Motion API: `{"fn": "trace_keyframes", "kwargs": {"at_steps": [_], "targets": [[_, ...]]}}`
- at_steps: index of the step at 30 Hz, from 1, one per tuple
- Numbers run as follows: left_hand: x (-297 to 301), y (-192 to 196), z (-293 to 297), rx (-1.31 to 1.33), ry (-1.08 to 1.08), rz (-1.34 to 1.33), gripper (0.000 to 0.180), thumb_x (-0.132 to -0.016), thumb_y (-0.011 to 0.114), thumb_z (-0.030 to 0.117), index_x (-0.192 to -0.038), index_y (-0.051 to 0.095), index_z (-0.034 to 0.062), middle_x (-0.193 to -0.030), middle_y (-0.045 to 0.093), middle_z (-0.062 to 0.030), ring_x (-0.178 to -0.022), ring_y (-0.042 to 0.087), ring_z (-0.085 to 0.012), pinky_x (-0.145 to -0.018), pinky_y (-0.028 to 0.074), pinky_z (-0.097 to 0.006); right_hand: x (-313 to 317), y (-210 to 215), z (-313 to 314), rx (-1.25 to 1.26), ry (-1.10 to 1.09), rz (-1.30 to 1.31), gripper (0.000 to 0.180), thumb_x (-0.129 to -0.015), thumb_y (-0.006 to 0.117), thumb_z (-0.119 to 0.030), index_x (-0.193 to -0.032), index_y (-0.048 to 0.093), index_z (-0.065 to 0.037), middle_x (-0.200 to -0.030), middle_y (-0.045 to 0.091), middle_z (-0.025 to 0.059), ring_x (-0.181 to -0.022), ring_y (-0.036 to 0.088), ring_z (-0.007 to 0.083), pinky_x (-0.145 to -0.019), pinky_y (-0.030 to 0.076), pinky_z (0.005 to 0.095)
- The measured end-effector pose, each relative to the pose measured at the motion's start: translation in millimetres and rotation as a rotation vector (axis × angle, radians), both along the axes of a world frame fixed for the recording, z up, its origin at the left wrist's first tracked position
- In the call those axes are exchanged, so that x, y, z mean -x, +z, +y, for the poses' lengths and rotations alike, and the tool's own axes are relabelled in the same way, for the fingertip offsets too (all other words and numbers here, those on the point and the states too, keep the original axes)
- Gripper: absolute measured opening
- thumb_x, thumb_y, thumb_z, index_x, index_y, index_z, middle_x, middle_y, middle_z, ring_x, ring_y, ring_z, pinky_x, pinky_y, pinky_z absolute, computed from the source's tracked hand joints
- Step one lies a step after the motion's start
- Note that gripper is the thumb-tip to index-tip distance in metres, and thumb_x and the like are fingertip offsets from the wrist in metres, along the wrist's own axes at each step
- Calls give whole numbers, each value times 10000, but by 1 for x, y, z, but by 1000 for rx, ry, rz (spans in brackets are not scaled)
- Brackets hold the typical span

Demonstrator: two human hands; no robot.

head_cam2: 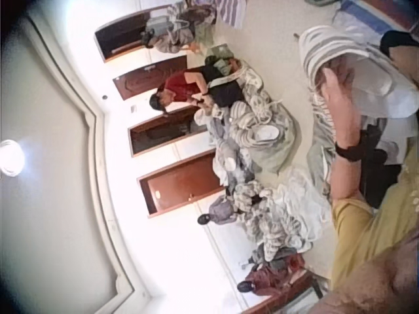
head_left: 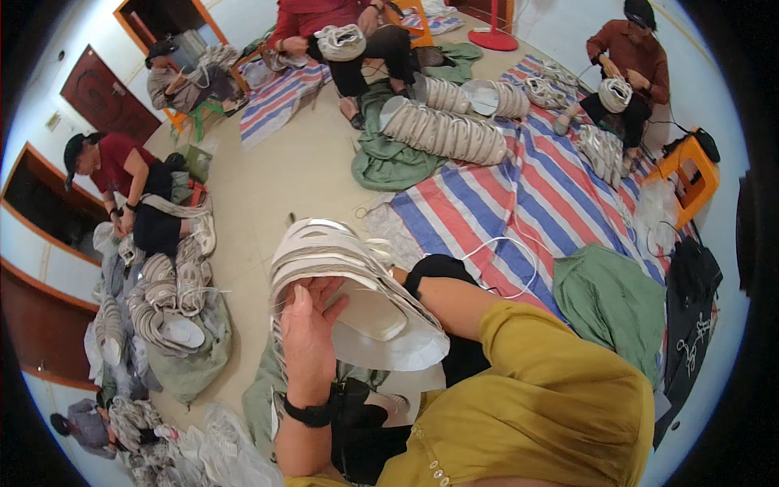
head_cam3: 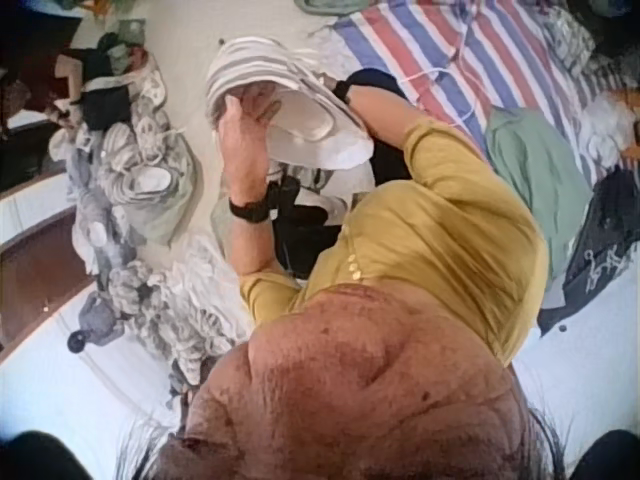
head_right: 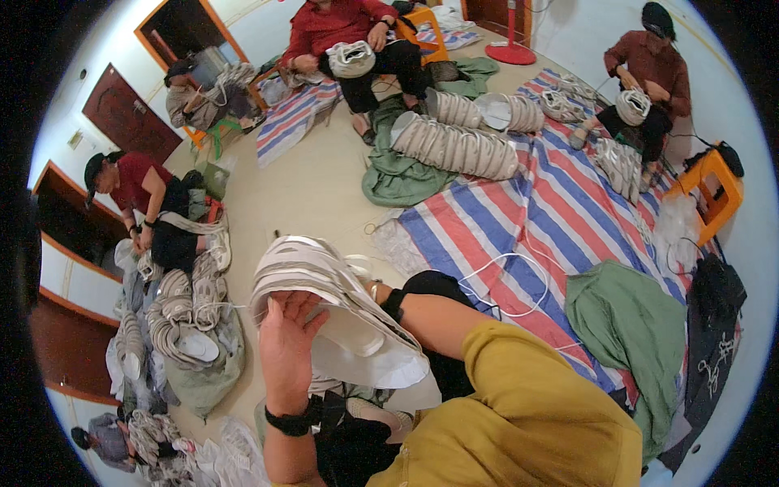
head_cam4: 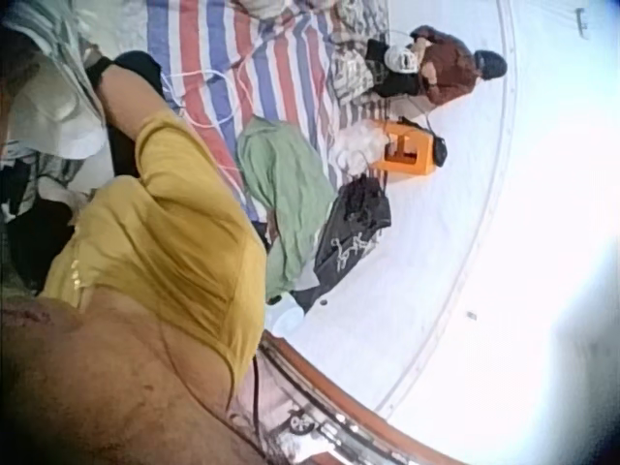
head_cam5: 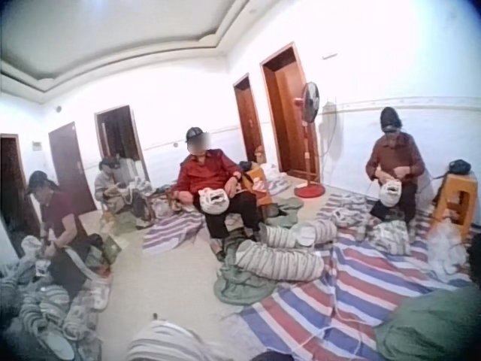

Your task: Lace a pair of athletic shoes and organize them into stacks.

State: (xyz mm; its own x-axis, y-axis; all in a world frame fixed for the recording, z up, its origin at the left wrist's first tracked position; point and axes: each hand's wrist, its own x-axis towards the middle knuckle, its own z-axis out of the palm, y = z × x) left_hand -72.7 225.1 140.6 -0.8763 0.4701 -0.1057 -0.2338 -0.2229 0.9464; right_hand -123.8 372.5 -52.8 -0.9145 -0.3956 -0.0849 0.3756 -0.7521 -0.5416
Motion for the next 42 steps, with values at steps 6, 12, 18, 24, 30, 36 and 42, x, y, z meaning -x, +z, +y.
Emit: {"fn": "trace_keyframes", "kwargs": {"at_steps": [6,12,18,24,30,36,42], "targets": [[11,-65,-53,-281,83,-150,566,-965,291,526,-1246,478,71,-1186,562,-82,-1035,549,-226,-885,436,-387,21,-38,-28,55,13,-147,324,-886,583,-344,-1076,625,-85,-976,650,18,-868,617,113,-777,490,250],[43,-129,-101,-383,245,-296,650,-943,336,552,-1304,444,21,-1269,525,-124,-1134,525,-251,-955,428,-394,19,33,-61,-437,20,-212,247,-920,496,-220,-1004,642,-41,-879,665,47,-754,628,106,-631,513,267],[48,-128,-103,-428,239,-343,598,-957,369,495,-1299,443,10,-1259,533,-124,-1136,528,-246,-961,432,-380,16,35,-59,-364,-84,-265,259,-930,472,-182,-998,615,22,-907,658,97,-702,639,126,-600,537,262],[47,-119,-113,-422,167,-263,539,-974,373,447,-1302,439,25,-1243,541,-88,-1125,531,-184,-945,437,-321,8,37,-58,-170,82,-281,292,-936,468,-205,-1076,590,21,-955,663,125,-786,675,167,-697,576,301],[53,-121,-112,-456,182,-319,404,-961,417,343,-1220,520,51,-1116,610,-51,-1000,590,-145,-857,480,-301,3,49,-51,-238,17,-292,274,-930,460,-185,-1081,593,2,-980,662,142,-793,680,188,-695,584,313],[54,-132,-109,-549,264,-483,357,-958,414,265,-1140,567,-1,-1053,645,-100,-931,634,-192,-840,512,-337,16,48,-59,-666,-308,-109,193,-906,546,-154,-1012,606,-5,-865,612,20,-745,541,77,-652,434,222],[53,-126,-98,-576,306,-410,340,-962,457,270,-1142,568,3,-1065,641,-99,-935,626,-210,-848,500,-354,18,67,-55,-627,-507,15,202,-870,614,-164,-993,614,-4,-851,627,23,-692,566,82,-628,464,229]]}}
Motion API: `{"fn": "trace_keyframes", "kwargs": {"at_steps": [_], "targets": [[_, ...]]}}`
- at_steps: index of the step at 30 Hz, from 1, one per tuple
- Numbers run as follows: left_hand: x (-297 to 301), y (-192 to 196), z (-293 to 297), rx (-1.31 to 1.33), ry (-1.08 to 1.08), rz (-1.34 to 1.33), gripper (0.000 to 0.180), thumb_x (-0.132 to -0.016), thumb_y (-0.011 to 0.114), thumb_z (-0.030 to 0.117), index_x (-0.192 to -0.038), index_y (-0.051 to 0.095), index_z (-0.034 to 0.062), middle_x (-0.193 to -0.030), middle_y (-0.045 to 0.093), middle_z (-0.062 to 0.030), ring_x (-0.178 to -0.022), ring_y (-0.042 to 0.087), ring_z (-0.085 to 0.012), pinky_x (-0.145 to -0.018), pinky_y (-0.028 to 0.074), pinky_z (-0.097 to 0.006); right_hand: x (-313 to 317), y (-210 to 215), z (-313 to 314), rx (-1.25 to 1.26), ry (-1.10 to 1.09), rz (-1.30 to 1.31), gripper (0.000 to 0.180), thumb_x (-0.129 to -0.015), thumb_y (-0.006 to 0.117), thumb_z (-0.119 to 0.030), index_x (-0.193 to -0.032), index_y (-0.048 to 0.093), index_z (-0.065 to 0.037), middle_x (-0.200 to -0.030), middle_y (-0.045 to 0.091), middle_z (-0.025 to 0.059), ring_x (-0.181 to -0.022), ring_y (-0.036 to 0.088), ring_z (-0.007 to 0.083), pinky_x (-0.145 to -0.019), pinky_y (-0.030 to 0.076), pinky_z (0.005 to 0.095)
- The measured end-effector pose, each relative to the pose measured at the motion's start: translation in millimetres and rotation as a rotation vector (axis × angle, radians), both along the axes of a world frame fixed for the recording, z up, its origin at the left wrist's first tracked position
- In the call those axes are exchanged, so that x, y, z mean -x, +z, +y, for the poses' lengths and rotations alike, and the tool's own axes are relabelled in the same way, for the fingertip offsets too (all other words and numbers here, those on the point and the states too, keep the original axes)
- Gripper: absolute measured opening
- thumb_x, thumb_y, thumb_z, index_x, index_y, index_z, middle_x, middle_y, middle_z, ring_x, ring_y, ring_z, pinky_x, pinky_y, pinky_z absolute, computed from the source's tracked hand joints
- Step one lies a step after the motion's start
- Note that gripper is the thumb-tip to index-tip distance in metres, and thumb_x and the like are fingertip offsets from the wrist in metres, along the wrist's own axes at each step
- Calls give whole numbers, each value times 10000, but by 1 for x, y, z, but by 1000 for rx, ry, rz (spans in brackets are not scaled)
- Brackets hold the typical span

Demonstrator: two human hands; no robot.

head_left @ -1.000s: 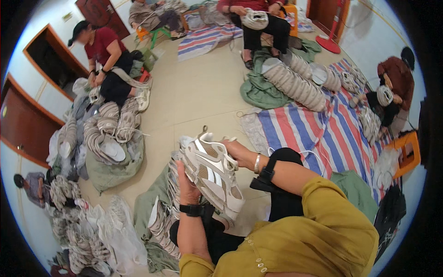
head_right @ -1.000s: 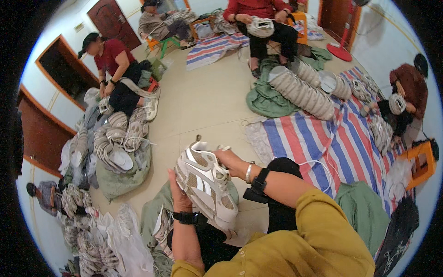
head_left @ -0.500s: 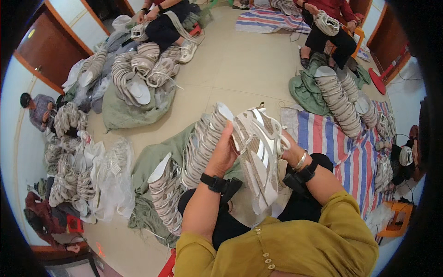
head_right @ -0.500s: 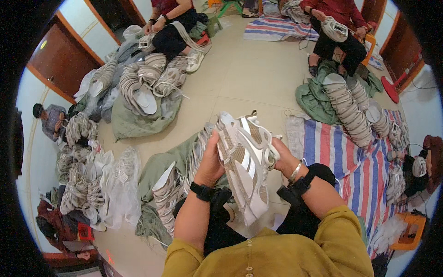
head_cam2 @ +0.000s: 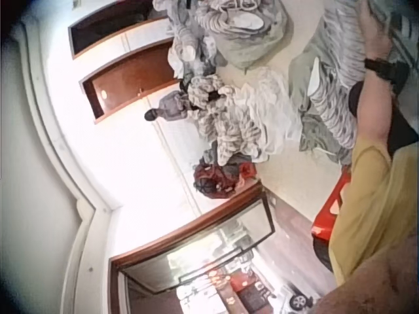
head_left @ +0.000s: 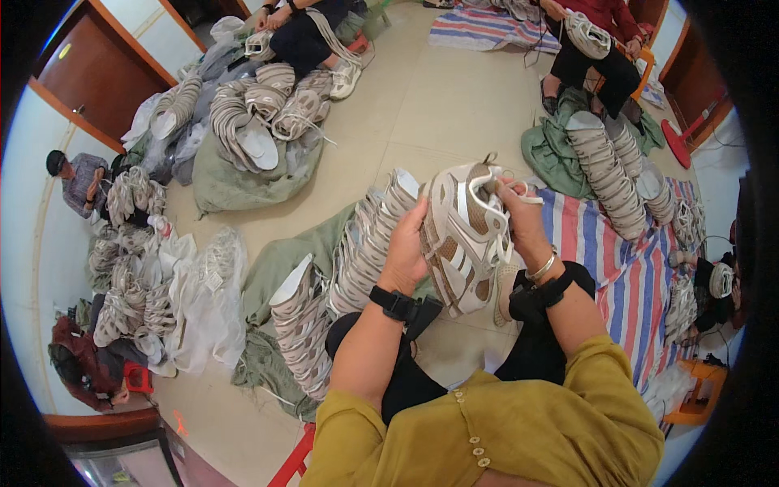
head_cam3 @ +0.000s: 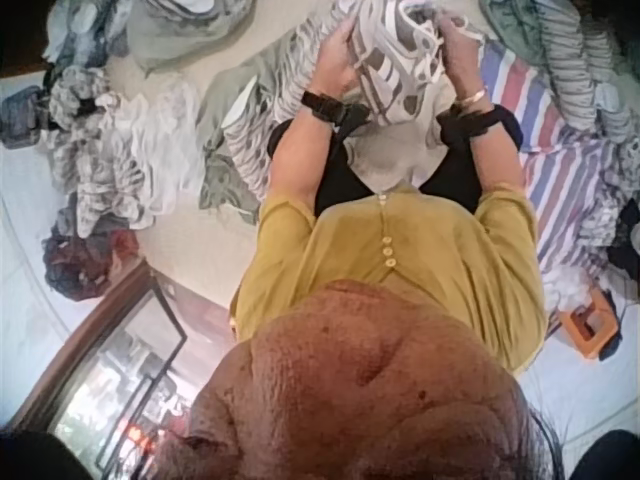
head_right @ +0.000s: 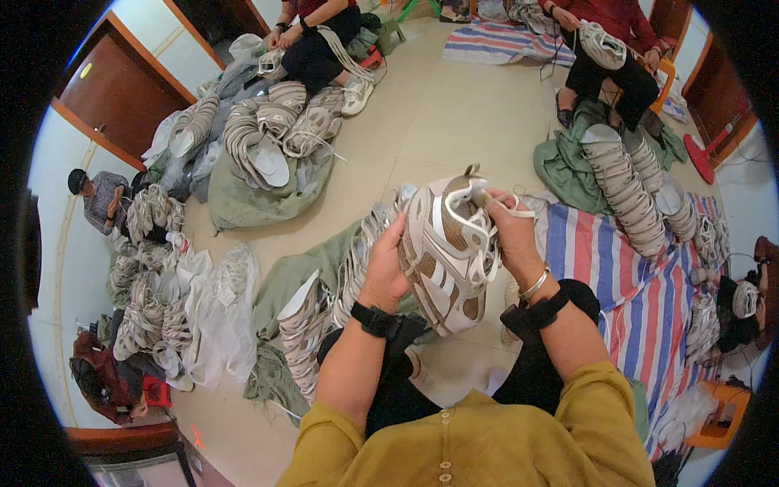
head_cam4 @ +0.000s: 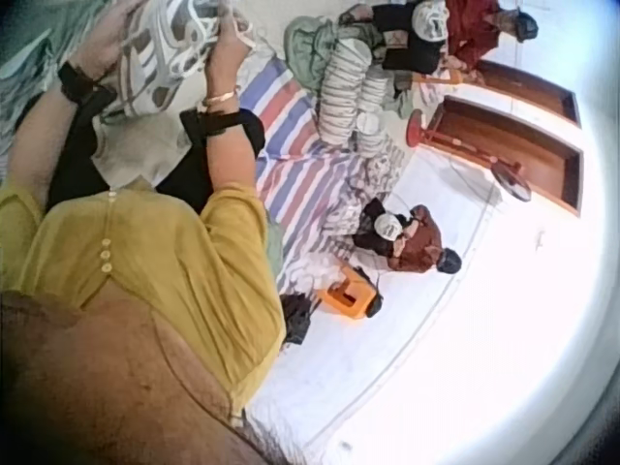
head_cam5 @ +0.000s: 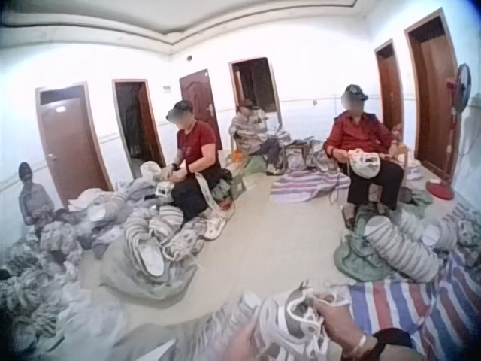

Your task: Lace a pair of athletic shoes and organize them into stacks.

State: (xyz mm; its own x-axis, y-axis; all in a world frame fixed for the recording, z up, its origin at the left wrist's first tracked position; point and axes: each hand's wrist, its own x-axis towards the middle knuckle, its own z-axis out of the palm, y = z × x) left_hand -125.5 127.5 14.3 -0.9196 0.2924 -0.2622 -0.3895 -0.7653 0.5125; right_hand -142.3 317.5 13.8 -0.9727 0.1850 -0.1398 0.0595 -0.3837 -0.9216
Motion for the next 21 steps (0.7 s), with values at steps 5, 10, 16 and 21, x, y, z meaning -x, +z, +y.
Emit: {"fn": "trace_keyframes", "kwargs": {"at_steps": [5,10,16,21], "targets": [[12,2,-34,-94,43,181,425,-977,367,300,-1211,528,-16,-1159,606,-125,-1066,568,-265,-976,415,-406,9,-29,36,306,-9,192,233,-904,571,-208,-1037,595,-18,-911,638,53,-752,607,139,-665,503,270],[19,2,-43,-179,163,161,465,-989,312,313,-1240,509,-25,-1220,577,-140,-1122,535,-278,-999,394,-410,-7,0,52,271,-107,-144,308,-941,497,-290,-1113,554,-41,-1089,588,69,-824,610,218,-792,507,351],[16,1,-28,-197,107,145,470,-995,303,318,-1228,515,-30,-1184,597,-142,-1092,557,-265,-984,407,-397,14,-10,60,355,-14,74,149,-887,617,-153,-972,612,-32,-836,606,-4,-715,558,56,-609,459,204],[10,13,-30,-16,139,109,435,-985,333,303,-1219,505,-22,-1166,591,-165,-1078,567,-283,-961,432,-428,19,3,54,111,-212,115,148,-853,665,-170,-903,630,-35,-821,616,-2,-682,547,62,-594,433,208]]}}
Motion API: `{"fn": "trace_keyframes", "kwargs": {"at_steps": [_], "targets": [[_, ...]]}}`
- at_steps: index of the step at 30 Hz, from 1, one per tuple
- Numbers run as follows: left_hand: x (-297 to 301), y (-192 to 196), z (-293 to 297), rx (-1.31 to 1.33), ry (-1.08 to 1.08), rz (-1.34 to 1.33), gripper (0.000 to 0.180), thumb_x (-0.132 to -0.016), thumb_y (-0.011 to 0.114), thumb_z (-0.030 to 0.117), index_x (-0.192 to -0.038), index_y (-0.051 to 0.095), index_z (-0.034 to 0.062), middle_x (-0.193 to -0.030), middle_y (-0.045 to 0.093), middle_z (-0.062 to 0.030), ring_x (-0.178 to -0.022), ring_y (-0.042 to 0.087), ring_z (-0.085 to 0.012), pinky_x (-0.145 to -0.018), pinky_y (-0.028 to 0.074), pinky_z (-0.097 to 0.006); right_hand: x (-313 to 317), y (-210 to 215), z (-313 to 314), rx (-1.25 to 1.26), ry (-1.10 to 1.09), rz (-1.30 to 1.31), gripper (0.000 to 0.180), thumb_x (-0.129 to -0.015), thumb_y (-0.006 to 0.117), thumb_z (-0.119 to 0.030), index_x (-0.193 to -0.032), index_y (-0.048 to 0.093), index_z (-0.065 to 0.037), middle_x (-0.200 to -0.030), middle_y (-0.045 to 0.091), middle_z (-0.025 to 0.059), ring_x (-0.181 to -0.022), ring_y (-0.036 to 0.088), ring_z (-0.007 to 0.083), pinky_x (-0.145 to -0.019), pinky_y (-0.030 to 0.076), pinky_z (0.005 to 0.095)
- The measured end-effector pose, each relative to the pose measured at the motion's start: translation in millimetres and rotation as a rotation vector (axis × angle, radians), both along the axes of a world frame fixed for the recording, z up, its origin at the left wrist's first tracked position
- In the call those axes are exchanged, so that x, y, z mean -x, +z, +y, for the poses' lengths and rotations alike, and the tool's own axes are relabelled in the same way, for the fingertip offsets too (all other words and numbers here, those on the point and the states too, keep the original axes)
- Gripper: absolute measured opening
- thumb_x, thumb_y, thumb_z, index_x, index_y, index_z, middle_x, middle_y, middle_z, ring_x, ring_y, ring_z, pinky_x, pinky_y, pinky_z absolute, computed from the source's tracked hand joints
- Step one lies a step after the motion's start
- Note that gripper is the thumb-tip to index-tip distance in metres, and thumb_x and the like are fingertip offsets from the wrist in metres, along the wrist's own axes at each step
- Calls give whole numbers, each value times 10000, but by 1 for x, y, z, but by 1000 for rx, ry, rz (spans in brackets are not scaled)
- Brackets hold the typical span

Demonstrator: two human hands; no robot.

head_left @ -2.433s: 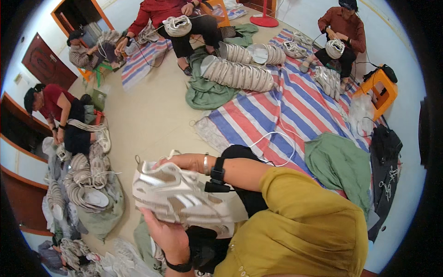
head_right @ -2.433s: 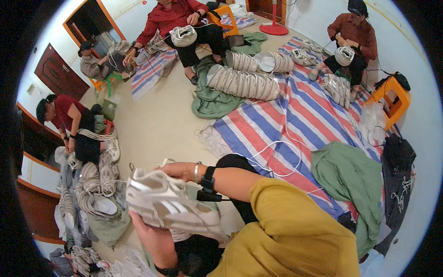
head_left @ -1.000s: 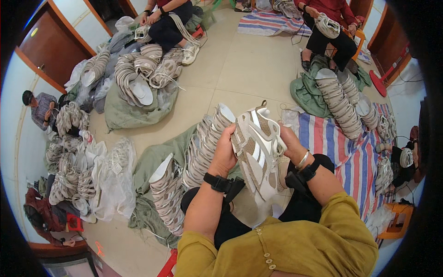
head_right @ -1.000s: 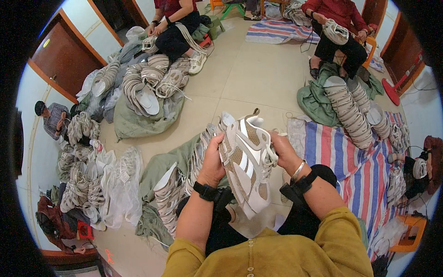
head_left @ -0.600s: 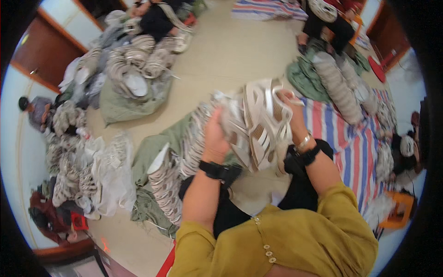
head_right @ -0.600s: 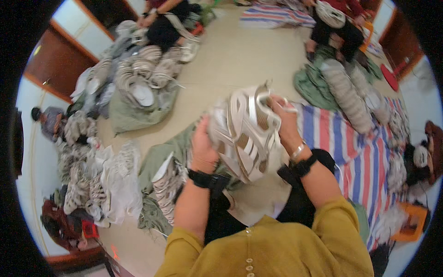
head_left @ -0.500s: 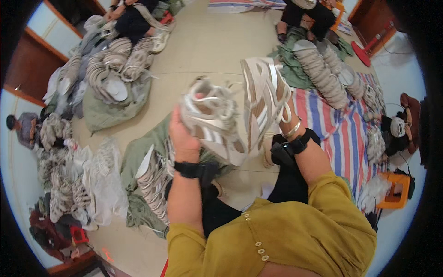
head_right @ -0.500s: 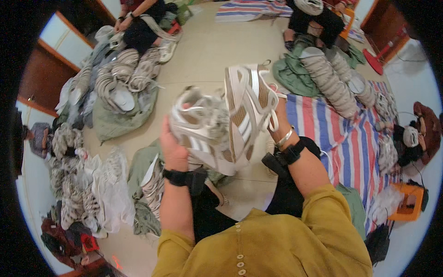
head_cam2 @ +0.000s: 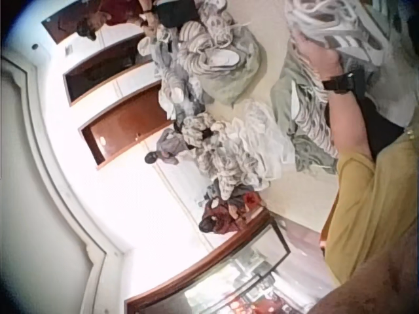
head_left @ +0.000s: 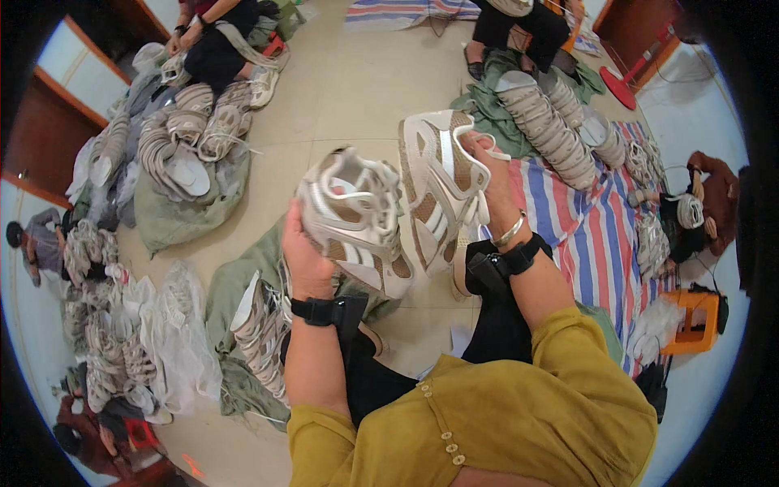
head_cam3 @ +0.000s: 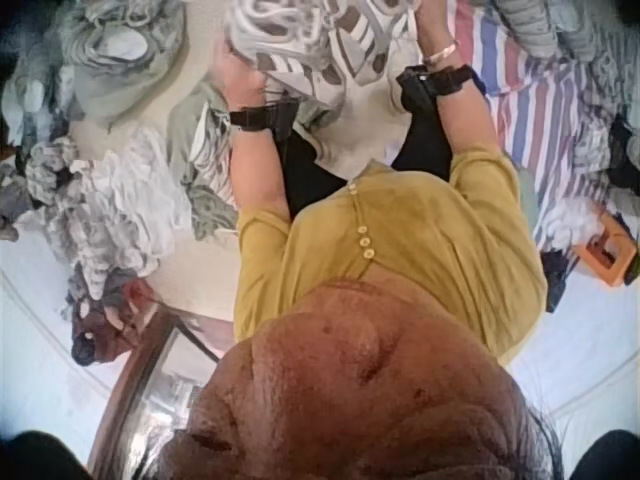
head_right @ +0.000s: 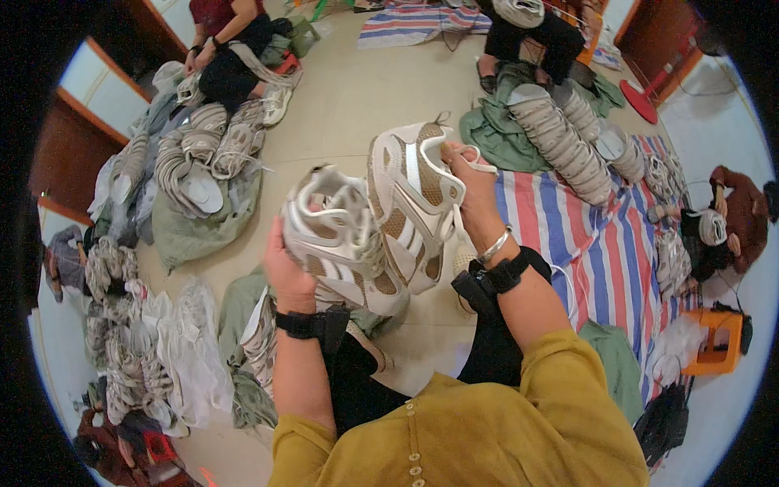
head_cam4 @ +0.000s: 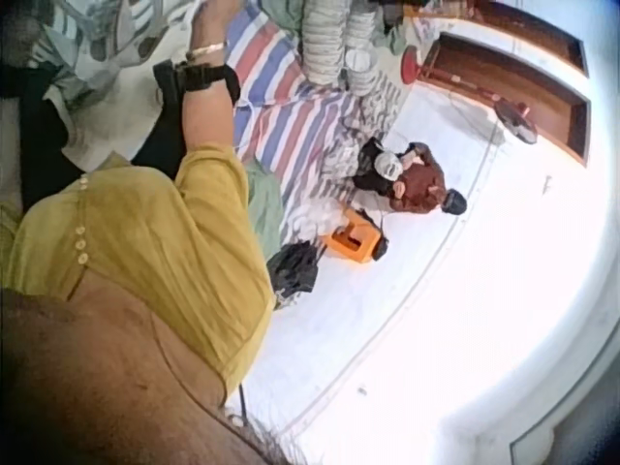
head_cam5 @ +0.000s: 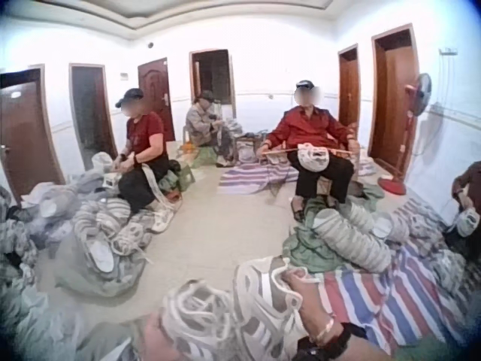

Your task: Lace a pair of athletic shoes and organize them into stacks.

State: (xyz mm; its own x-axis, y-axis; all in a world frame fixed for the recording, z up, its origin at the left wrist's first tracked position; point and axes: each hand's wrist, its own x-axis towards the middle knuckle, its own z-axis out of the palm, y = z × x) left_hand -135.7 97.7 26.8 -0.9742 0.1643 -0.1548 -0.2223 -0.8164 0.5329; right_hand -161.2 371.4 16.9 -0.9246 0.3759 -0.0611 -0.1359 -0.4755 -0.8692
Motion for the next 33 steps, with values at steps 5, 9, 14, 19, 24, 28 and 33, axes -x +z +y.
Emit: {"fn": "trace_keyframes", "kwargs": {"at_steps": [5,9,14,19,24,28,33], "targets": [[-11,-51,24,413,-55,-28,319,-892,494,193,-1133,573,1,-1078,626,-99,-965,609,-220,-897,466,-361,-8,2,-34,-252,194,-53,207,-872,621,-161,-1002,637,-1,-869,631,14,-758,554,78,-677,440,220],[-16,-46,48,233,-159,42,327,-887,501,214,-1113,576,-10,-1043,622,-84,-925,601,-170,-868,473,-312,3,-57,-9,-641,314,-161,230,-860,561,-133,-1030,621,9,-850,605,10,-752,528,91,-684,427,228],[-21,-22,47,333,-70,51,287,-893,466,184,-1005,616,-34,-1021,593,-76,-979,533,-142,-859,428,-277,4,-56,-11,-795,219,-50,274,-885,493,-171,-1066,580,15,-834,570,12,-724,512,114,-677,419,241],[-17,-25,39,378,-94,218,301,-900,452,186,-1084,572,-19,-1042,627,-72,-919,592,-123,-830,469,-269,1,-51,-18,-386,382,-137,248,-893,518,-171,-1069,572,-6,-917,604,35,-750,563,148,-693,446,261],[-23,3,39,181,-325,201,343,-937,481,267,-1120,566,-10,-1033,619,-61,-922,572,-111,-823,469,-266,-11,-15,-36,-245,173,-385,322,-923,473,-272,-1100,580,-26,-1064,605,32,-898,573,150,-774,447,276],[-26,8,45,385,-251,339,425,-903,562,361,-1121,569,-3,-1020,614,-56,-911,562,-109,-811,466,-261,5,-98,48,-886,496,-73,462,-929,458,-382,-1224,511,-30,-1135,572,45,-992,542,171,-854,426,303],[-23,-9,43,586,-248,430,513,-822,653,402,-1125,564,-2,-1020,613,-61,-923,556,-124,-833,459,-276,-40,-18,-29,-300,544,-163,524,-952,416,-444,-1267,484,-31,-1141,572,43,-1017,536,168,-863,421,299]]}}
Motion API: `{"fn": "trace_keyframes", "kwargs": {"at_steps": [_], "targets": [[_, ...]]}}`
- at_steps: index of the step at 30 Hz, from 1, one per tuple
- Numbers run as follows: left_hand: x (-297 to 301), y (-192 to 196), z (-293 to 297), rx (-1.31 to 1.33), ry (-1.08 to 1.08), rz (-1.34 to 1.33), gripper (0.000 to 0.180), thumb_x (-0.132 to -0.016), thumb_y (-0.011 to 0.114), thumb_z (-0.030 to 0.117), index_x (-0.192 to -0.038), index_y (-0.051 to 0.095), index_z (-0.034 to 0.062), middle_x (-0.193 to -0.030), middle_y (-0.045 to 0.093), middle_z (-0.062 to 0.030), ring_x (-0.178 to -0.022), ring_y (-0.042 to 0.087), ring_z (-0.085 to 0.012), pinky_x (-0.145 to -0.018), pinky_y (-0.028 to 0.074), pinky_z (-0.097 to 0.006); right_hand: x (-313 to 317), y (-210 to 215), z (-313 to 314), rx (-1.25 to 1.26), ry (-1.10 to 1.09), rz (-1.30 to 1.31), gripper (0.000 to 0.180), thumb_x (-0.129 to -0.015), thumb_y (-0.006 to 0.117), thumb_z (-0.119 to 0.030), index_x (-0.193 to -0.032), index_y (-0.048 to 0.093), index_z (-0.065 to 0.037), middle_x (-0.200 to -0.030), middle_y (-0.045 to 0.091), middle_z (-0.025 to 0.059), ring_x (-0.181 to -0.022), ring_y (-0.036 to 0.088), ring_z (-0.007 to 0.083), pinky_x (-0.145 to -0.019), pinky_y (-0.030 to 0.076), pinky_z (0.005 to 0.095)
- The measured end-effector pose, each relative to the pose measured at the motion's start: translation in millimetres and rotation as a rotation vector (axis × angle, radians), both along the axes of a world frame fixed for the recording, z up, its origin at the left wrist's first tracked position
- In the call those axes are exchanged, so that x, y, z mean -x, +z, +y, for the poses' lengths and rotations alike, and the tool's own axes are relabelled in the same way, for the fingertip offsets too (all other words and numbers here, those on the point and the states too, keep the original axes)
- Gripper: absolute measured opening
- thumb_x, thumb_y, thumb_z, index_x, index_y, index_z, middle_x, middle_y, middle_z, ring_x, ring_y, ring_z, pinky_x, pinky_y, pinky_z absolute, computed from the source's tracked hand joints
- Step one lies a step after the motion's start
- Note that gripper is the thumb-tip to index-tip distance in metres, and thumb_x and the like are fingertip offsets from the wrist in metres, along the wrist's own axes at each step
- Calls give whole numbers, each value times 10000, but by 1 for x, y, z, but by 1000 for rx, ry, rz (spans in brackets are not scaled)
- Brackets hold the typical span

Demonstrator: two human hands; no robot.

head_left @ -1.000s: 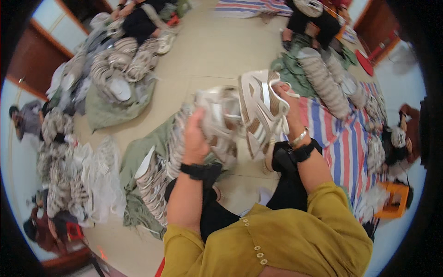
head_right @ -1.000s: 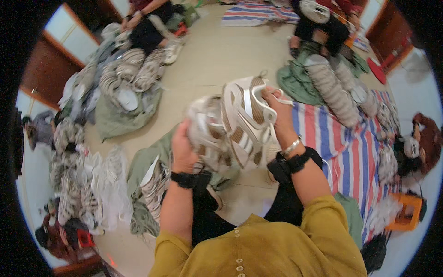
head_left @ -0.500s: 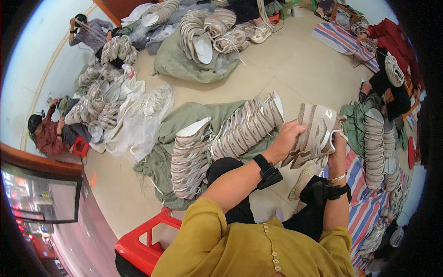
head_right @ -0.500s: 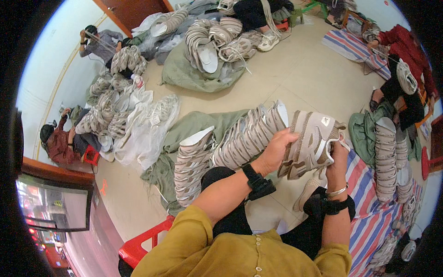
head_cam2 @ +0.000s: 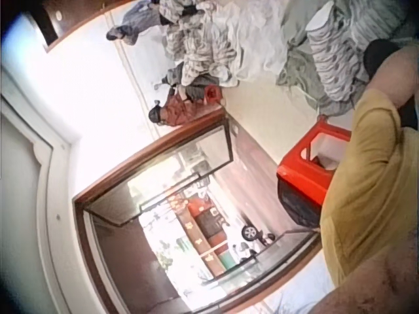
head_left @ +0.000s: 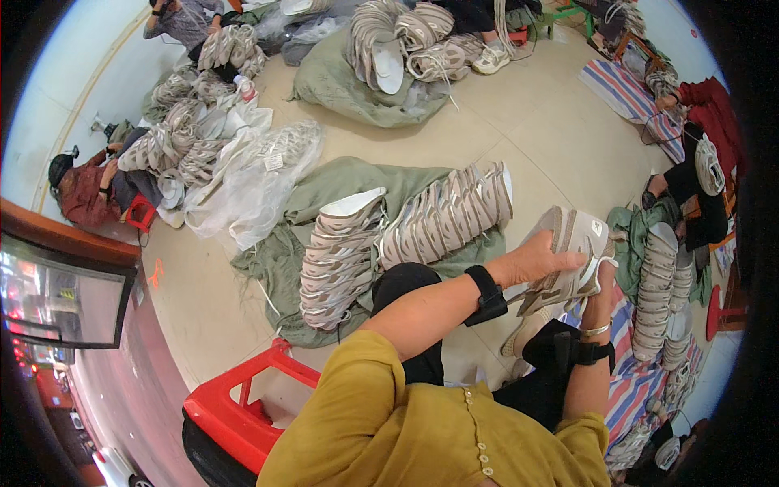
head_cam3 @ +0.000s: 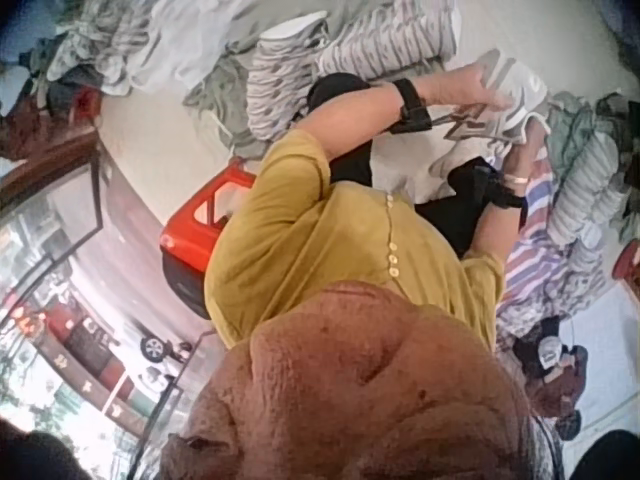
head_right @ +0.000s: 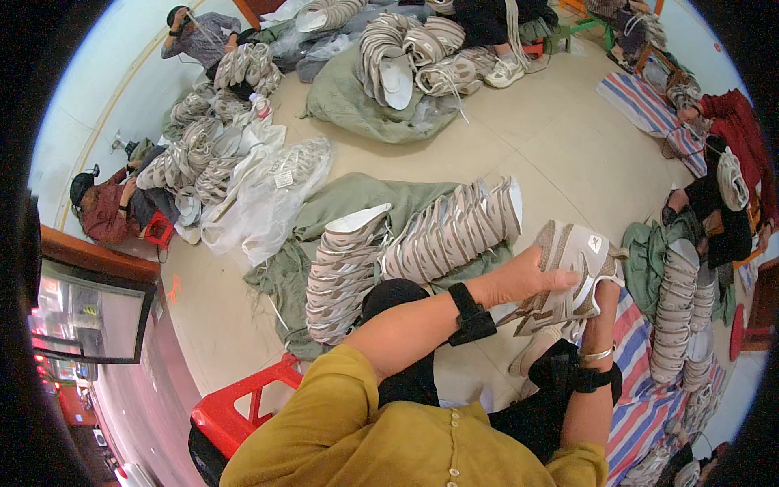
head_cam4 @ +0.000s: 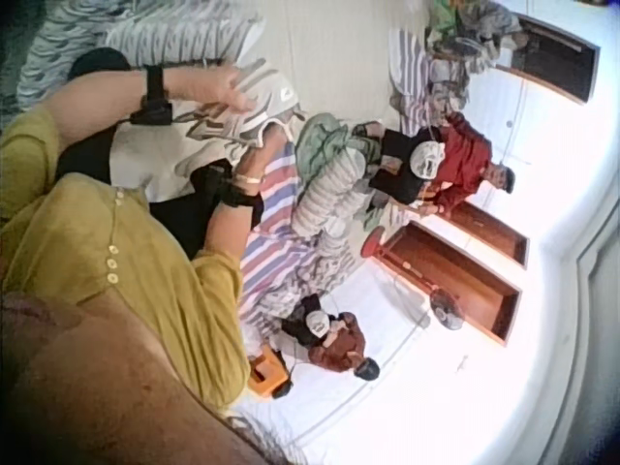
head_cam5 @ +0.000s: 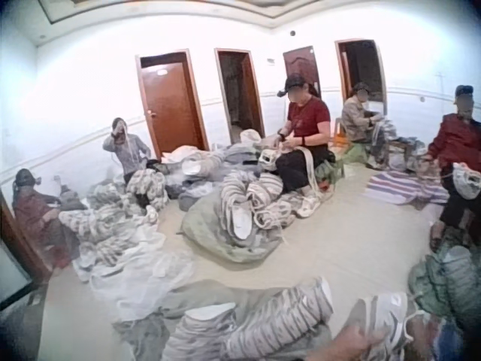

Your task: Lace a pair of athletic shoes and organize them into stacks.

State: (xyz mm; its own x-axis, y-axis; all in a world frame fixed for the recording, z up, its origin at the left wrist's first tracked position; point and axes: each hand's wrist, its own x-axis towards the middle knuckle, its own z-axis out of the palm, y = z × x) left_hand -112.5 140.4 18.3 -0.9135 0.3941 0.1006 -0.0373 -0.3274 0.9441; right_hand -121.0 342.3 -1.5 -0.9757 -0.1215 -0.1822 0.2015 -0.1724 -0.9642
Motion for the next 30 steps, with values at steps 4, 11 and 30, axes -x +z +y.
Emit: {"fn": "trace_keyframes", "kwargs": {"at_steps": [4,11,30], "targets": [[-3,-2,-1,-8,7,-21,527,-826,635,409,-1134,556,-12,-1030,613,-72,-926,555,-132,-851,451,-285,4,-22,8,-35,64,20,510,-956,400,-440,-1254,493,-38,-1122,570,44,-999,529,155,-835,421,280],[-2,5,-11,21,57,-74,462,-838,634,337,-1112,558,-28,-1001,615,-73,-882,571,-124,-805,474,-277,22,-49,14,-137,-14,88,204,-938,466,-194,-1016,584,-47,-935,600,30,-785,575,135,-699,469,290],[0,-7,-23,-666,-5,-409,401,-919,512,309,-1169,540,-4,-1037,648,-109,-918,647,-188,-824,536,-324,13,-13,-17,461,-22,-224,349,-939,490,-282,-1178,551,-35,-1066,625,93,-934,624,222,-807,527,348]]}}
